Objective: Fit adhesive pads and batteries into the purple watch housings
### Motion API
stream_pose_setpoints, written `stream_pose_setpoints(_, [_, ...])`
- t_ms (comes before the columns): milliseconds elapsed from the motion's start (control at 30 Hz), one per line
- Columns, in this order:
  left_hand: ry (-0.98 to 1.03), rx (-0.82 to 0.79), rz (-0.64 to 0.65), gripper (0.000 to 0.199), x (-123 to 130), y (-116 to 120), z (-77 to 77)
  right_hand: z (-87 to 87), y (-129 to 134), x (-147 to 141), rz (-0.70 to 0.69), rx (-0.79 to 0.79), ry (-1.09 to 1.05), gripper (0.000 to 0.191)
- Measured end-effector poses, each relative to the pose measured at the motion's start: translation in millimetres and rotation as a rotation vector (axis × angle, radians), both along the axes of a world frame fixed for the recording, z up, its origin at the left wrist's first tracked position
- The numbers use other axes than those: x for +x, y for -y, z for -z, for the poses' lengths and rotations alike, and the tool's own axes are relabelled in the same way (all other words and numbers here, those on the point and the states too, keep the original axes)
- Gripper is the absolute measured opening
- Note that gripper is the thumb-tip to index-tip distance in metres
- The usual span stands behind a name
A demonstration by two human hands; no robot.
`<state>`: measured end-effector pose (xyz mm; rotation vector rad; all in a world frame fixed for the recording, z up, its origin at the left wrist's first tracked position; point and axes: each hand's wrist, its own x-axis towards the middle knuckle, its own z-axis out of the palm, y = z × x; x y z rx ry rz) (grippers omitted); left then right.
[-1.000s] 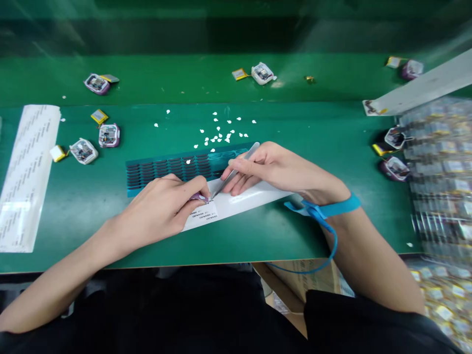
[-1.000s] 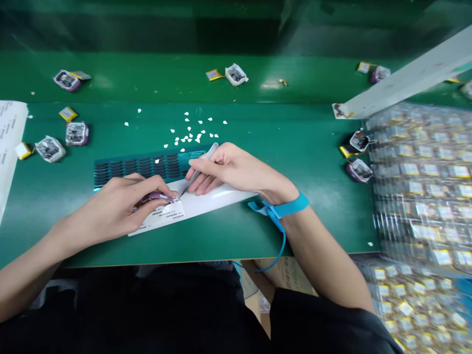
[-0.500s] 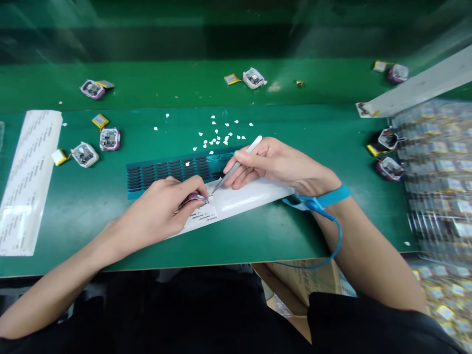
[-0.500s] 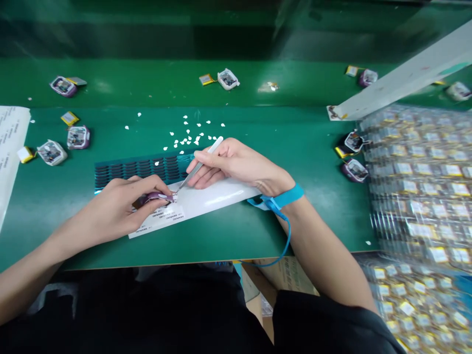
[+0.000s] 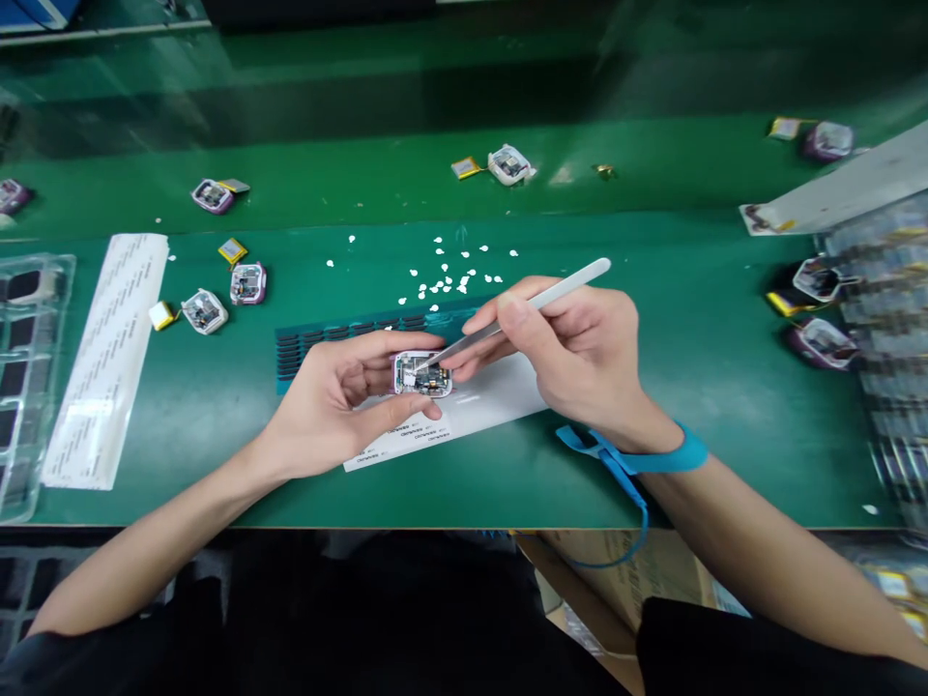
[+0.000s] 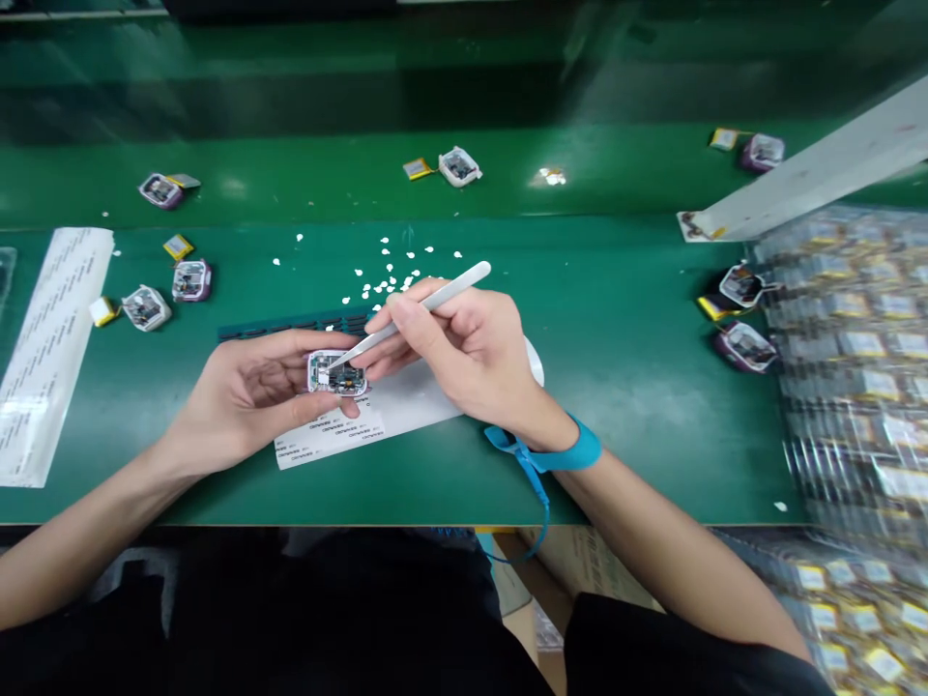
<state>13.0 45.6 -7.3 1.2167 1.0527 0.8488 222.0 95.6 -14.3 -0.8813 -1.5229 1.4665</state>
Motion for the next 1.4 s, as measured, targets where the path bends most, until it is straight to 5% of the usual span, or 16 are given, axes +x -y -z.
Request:
stream_pose_setpoints(500, [0.022, 0.018, -0.009, 0.038, 1.0, 3.1, 2.7, 3.8, 1.7, -2.7, -0.016, -0.046, -0.13, 0.021])
stream_pose_setpoints(1400, [0.024, -0.009, -0.01, 0.038, 1.9, 3.9, 3.5, -0.9, 2.6, -3.8, -0.004, -0.066, -0.03, 0.025])
